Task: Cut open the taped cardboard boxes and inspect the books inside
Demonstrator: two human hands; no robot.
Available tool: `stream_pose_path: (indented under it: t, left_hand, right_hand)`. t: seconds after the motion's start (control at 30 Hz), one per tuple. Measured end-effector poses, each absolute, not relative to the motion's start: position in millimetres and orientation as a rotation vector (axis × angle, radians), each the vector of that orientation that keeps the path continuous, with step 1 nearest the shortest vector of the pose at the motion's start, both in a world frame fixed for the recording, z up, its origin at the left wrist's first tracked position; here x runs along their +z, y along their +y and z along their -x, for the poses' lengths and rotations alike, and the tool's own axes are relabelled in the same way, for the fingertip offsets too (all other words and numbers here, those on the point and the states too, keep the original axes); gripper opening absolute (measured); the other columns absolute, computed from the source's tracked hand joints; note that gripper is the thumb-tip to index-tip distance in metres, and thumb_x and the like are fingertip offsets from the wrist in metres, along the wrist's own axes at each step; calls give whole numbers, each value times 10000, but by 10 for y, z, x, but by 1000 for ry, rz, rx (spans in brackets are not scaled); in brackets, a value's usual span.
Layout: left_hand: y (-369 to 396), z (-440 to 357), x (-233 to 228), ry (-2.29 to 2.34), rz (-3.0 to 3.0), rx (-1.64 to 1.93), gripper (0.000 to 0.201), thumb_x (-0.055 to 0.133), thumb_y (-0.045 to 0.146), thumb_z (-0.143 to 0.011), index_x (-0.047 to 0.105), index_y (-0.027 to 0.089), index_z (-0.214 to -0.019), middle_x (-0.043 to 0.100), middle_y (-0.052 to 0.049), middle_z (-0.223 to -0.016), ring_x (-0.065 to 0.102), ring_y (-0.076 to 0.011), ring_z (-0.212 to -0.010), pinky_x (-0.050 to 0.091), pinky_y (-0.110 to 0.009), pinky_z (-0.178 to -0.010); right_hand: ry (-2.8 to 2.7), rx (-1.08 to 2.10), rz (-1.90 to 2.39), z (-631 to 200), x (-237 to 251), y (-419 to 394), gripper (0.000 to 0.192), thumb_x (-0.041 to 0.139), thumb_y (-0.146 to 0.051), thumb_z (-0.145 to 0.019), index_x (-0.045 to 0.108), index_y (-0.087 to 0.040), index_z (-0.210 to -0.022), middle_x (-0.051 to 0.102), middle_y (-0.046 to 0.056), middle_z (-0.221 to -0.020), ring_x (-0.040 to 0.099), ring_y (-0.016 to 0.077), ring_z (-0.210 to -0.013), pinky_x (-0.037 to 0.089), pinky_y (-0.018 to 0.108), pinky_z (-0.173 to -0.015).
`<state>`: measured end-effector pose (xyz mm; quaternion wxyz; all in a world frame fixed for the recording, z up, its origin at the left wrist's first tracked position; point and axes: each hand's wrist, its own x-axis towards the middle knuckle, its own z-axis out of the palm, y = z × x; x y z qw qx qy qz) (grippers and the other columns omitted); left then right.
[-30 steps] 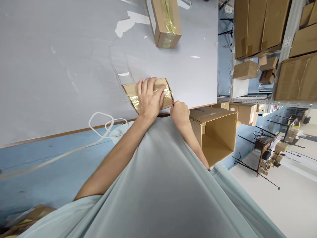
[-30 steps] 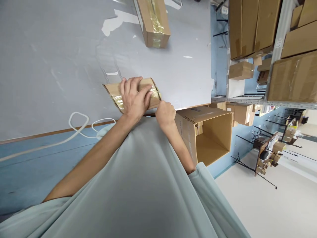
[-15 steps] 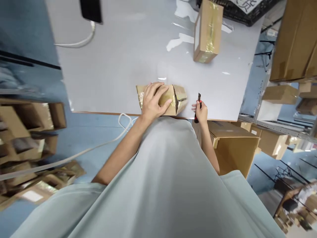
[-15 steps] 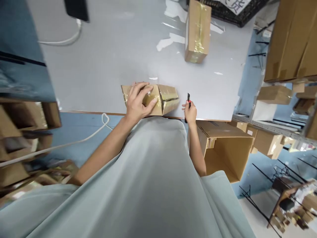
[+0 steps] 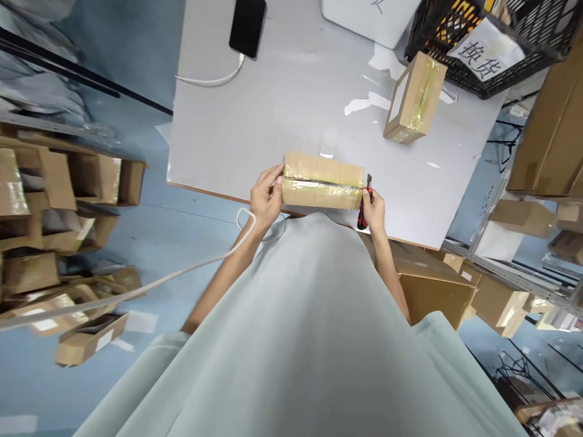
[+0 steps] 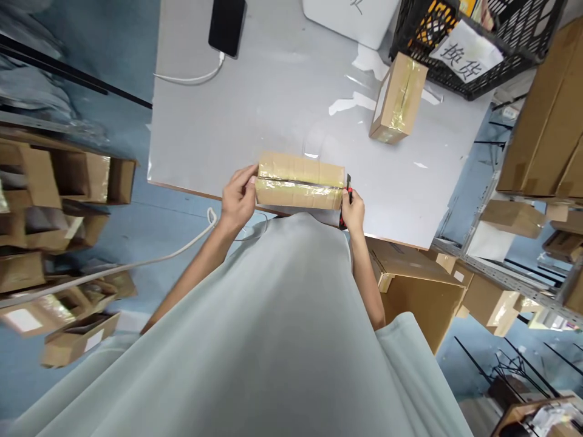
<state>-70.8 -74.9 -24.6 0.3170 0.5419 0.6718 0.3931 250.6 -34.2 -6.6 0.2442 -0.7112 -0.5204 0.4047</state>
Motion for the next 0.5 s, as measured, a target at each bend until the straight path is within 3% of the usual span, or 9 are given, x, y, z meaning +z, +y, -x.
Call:
stream_pose_path:
  t: [0.1,0.23,0.3,0.4,0.5]
  left_hand:
    - [-447,588,-536,1691,-1209,1036,618,568,641,-1126,771,180,-1484,777,-169,-1523,763,-276,-1334,624,-411,-1161]
    - [-199,485,-660,1864,-950,970,376,738,455,-1015,818,156,-1229,850,-111,-1187,757,-177,-898,617,-258,-798]
    - [-197,471,-591,1886,-912,1000,296,733,422,-1013,810,167,-1142,835,-77,-1067,722,-163,-816,581,-240,-714]
    - [-273,444,-409,1804,-958,1068,307,632,441,-1083,794,180,-1069,843,-81,-1059,765,-198,-925,620,-277,-806]
    - [-348,393,-230,1724,-1107,1024,261,669,408,-1058,815,191,-1064,863,-87,-1137,791,-230,-1074,629,-334,-995]
  right_hand:
    - [-1397,979,1936,-2633,-64,-298,429,530,-642,-1114,666,-257,-981,711,7,-858,657,228,-869,535,325,-887]
    - [-1214,1058,1905,-2811,-165,-230,484,485,-695,-1126,663,-249,-1067,779,38,-930,736,213,-802,591,324,-829]
    - [-1143,989,2028,-2956,-220,-203,463,440,-642,-1163,662,-237,-1122,803,60,-978,772,215,-810,602,324,-838]
    - [-1203,719,2405,-3189,-313,-158,377,413,-420,-1194,687,-187,-1304,812,153,-1169,808,280,-1057,595,387,-1000]
    - [-1303,618,2672,-3339,-421,-103,467,448,-260,-1144,619,-88,-1543,718,292,-1428,739,376,-1321,545,499,-1157]
